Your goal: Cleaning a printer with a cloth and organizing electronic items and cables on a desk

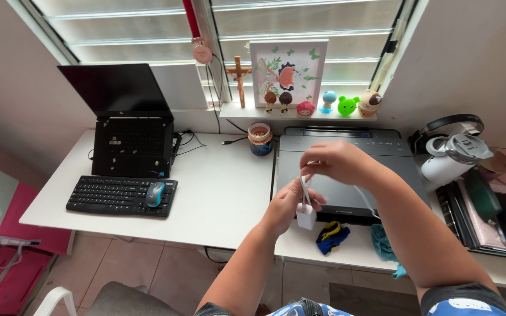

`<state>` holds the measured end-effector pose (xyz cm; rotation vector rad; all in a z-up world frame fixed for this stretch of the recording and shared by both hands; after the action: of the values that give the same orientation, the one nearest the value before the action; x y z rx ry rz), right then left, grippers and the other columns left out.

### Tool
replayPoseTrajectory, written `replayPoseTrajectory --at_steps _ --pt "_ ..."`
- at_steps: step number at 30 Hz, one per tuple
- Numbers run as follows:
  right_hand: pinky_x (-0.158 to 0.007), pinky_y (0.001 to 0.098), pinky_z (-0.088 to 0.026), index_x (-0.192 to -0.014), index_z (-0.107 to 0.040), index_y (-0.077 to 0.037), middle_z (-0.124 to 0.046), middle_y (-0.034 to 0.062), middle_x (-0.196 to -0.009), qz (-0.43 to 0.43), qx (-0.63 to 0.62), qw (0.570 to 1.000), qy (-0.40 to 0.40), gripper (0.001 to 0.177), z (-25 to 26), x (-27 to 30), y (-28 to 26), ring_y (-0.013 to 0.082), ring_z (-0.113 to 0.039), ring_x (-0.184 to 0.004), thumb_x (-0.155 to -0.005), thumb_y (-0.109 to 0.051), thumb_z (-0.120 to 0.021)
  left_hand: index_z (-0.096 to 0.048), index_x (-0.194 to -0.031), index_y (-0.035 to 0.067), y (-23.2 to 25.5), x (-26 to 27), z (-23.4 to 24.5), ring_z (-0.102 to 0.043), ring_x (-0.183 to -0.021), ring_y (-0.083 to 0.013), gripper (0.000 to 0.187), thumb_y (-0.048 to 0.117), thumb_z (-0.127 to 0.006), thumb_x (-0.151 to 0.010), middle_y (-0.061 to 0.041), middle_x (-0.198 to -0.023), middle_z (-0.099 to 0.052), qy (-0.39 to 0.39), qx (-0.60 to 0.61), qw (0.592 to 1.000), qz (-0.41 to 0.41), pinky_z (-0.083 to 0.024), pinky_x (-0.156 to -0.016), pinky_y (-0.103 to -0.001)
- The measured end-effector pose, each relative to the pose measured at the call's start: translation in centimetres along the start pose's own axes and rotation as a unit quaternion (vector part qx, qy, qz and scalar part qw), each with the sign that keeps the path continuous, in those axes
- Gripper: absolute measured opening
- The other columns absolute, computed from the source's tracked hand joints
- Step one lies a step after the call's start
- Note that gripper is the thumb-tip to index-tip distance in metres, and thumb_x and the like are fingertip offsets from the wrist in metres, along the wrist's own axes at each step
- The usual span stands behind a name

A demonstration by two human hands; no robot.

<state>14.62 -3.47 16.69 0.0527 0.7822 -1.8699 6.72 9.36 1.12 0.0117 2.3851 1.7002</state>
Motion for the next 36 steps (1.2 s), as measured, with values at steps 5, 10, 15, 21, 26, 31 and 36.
replayPoseTrajectory --at_steps 5,10,15,21,26,31,36 --pt "-0.052 0.0276 -0.047 -0.102 -0.075 -0.013 -0.065 0.0021 -0.066 -0.212 -0.246 0.945 -0.037 0.009 -3.5 1.0 3.7 0.0118 -0.052 -0.053 -0.096 -0.015 -0.069 -0.053 -0.152 0.009 5.0 1.4 -0.9 -0.061 -0.058 -0.0130 0.053 0.040 -0.032 -0.114 -0.011 -0.063 -0.065 0.015 0.119 0.993 0.000 -0.051 -0.052 -0.022" --pt "-0.046 0.0306 -0.046 -0.108 -0.078 -0.014 -0.065 0.0055 -0.056 -0.281 -0.190 0.934 -0.114 0.030 -5.2 3.4 2.5 0.0162 -0.055 -0.044 -0.094 -0.005 -0.052 -0.028 -0.162 0.010 6.4 0.5 1.0 -0.073 -0.092 -0.0125 0.056 0.036 -0.038 -0.114 -0.012 -0.093 -0.077 0.115 0.112 0.986 -0.035 -0.055 -0.073 -0.018" --pt "-0.074 0.0365 -0.060 -0.120 -0.062 -0.016 -0.073 0.0026 -0.097 -0.136 0.199 0.932 -0.271 0.022 -3.5 3.4 -2.3 0.0242 -0.072 -0.081 -0.105 -0.029 -0.053 -0.062 -0.136 0.035 8.5 -0.1 -0.2 -0.063 -0.125 -0.0198 0.049 0.049 -0.022 -0.112 0.001 -0.126 -0.073 0.125 -0.421 0.898 0.010 0.004 -0.124 -0.056" --pt "-0.081 0.0457 -0.058 -0.104 -0.073 -0.027 -0.077 0.0035 -0.094 -0.044 0.048 0.982 -0.175 0.016 0.1 0.8 -2.2 0.0367 -0.073 -0.090 -0.093 -0.016 -0.068 -0.058 -0.094 0.022 6.7 -1.6 -0.4 -0.069 -0.112 -0.0227 0.078 0.076 -0.002 -0.100 0.000 -0.090 -0.076 -0.032 -0.432 0.900 0.042 0.002 -0.125 -0.055" --pt "-0.075 0.0397 -0.059 -0.102 -0.076 -0.019 -0.080 0.0021 -0.082 -0.124 -0.095 0.981 -0.116 0.016 0.3 -0.1 2.2 0.0217 -0.071 -0.077 -0.087 -0.015 -0.077 -0.062 -0.119 0.019 6.7 -1.0 0.0 -0.061 -0.073 -0.0199 0.044 0.051 -0.034 -0.111 -0.002 -0.066 -0.056 -0.076 -0.194 0.973 0.098 -0.051 -0.075 -0.039" --pt "-0.058 0.0289 -0.055 -0.099 -0.079 0.001 -0.077 0.0142 -0.078 -0.174 -0.379 0.908 0.026 0.027 -3.5 0.4 7.1 0.0153 -0.062 -0.061 -0.074 0.008 -0.084 -0.064 -0.127 0.003 5.4 -0.6 2.0 -0.057 -0.061 -0.0150 0.041 0.029 -0.035 -0.115 0.001 -0.060 -0.040 -0.079 0.023 0.993 0.083 -0.044 -0.057 -0.023" --pt "-0.053 0.0280 -0.051 -0.098 -0.078 0.001 -0.071 0.0106 -0.075 -0.240 -0.501 0.818 0.152 0.010 -10.0 0.1 7.7 0.0150 -0.060 -0.056 -0.092 -0.007 -0.076 -0.050 -0.148 0.006 1.9 -1.2 5.6 -0.063 -0.078 -0.0273 0.045 0.030 -0.033 -0.115 -0.002 -0.070 -0.040 -0.029 0.187 0.982 0.029 -0.051 -0.069 -0.033"
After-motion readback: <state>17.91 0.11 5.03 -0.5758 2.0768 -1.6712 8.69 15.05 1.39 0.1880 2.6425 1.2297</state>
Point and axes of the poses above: each hand's wrist, its own x-axis away from the middle knuckle, its own z-axis out of the back of the hand, y = z × x, the point moved 3 cm from there along -x, towards the middle knuckle
